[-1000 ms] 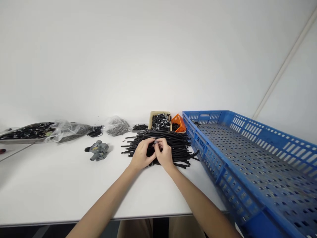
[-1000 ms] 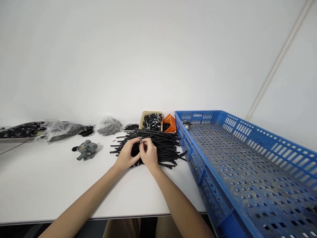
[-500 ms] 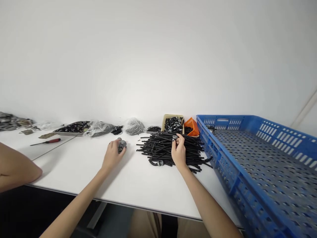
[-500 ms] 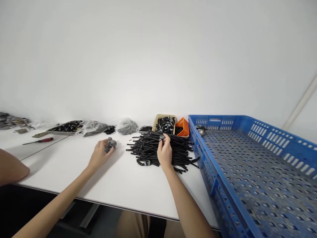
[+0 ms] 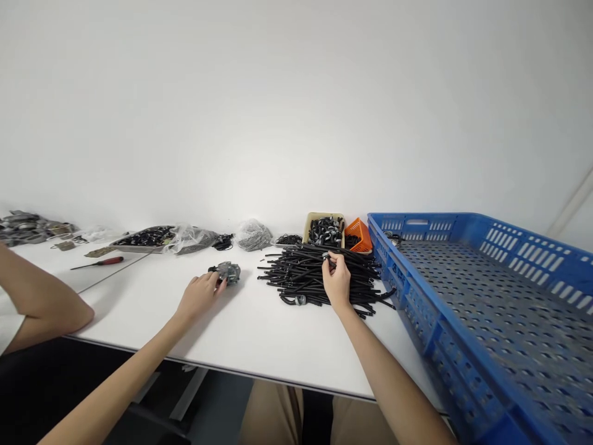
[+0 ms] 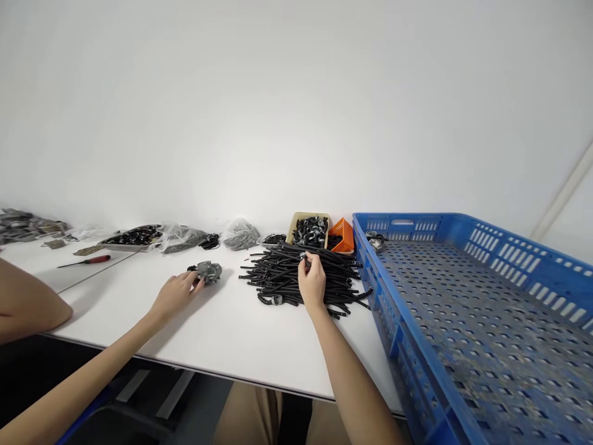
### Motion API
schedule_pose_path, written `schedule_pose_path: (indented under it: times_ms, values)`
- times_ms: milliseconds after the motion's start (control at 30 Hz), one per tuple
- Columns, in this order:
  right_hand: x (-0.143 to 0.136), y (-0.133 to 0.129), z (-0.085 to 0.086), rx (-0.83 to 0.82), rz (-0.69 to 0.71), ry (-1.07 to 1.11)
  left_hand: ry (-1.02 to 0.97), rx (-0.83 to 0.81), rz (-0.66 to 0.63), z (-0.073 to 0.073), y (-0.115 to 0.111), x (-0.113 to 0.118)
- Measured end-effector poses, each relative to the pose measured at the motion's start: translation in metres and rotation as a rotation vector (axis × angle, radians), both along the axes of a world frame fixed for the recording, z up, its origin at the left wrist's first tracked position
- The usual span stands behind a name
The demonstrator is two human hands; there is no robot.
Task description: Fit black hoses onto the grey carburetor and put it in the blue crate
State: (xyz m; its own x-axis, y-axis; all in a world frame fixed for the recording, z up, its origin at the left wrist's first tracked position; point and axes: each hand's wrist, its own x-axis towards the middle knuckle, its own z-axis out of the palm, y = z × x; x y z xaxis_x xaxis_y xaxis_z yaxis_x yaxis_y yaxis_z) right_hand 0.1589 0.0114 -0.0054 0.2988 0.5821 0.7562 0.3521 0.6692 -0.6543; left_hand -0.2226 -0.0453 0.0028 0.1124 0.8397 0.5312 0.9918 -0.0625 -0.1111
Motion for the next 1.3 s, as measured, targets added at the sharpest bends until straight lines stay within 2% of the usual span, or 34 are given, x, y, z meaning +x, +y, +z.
schedule_pose_path:
  times_ms: [133,233,300,433,567,667,733,833,933,1033,1133,1200,1300]
  values:
    - [-0.001,0.0,0.001,0.005,-0.012,-0.053,0.116,0.102,-0.188,0.022,-0.033,0.042]
    - [0.0,-0.001,0.0,0.006,-0.024,-0.054,0.113,0.128,-0.373,0.034,-0.056,0.093]
    - [0.0,-0.002,0.0,0.002,-0.026,-0.049,0.059,0.112,-0.502,0.037,-0.063,0.128]
    - [-0.001,-0.004,0.0,-0.007,-0.005,-0.074,-0.046,0.116,-0.654,0.036,-0.053,0.183]
    - [-0.002,-0.004,0.002,-0.034,0.065,-0.044,-0.142,0.09,-0.703,0.035,-0.027,0.214]
    - [-0.002,-0.002,0.006,-0.108,0.177,0.029,-0.273,0.076,-0.701,0.035,-0.01,0.228]
    - [0.0,0.0,0.01,-0.155,0.286,0.081,-0.433,0.058,-0.737,0.031,-0.002,0.232]
    - [0.006,0.003,0.017,-0.225,0.475,0.158,-0.699,0.014,-0.86,0.018,0.005,0.231]
    - [0.015,0.001,0.024,-0.334,0.664,0.22,-0.818,-0.058,-0.96,0.002,0.012,0.223]
    - [0.026,-0.004,0.03,-0.428,0.874,0.207,-0.805,-0.109,-0.999,-0.006,0.018,0.214]
    - [0.036,-0.009,0.034,-0.502,1.067,0.068,-0.658,-0.05,-0.977,-0.005,0.023,0.209]
    - [0.043,-0.009,0.035,-0.55,1.145,-0.02,-0.549,-0.026,-0.985,-0.002,0.025,0.209]
    - [0.05,-0.008,0.033,-0.62,1.192,-0.077,-0.507,0.01,-1.011,0.0,0.028,0.209]
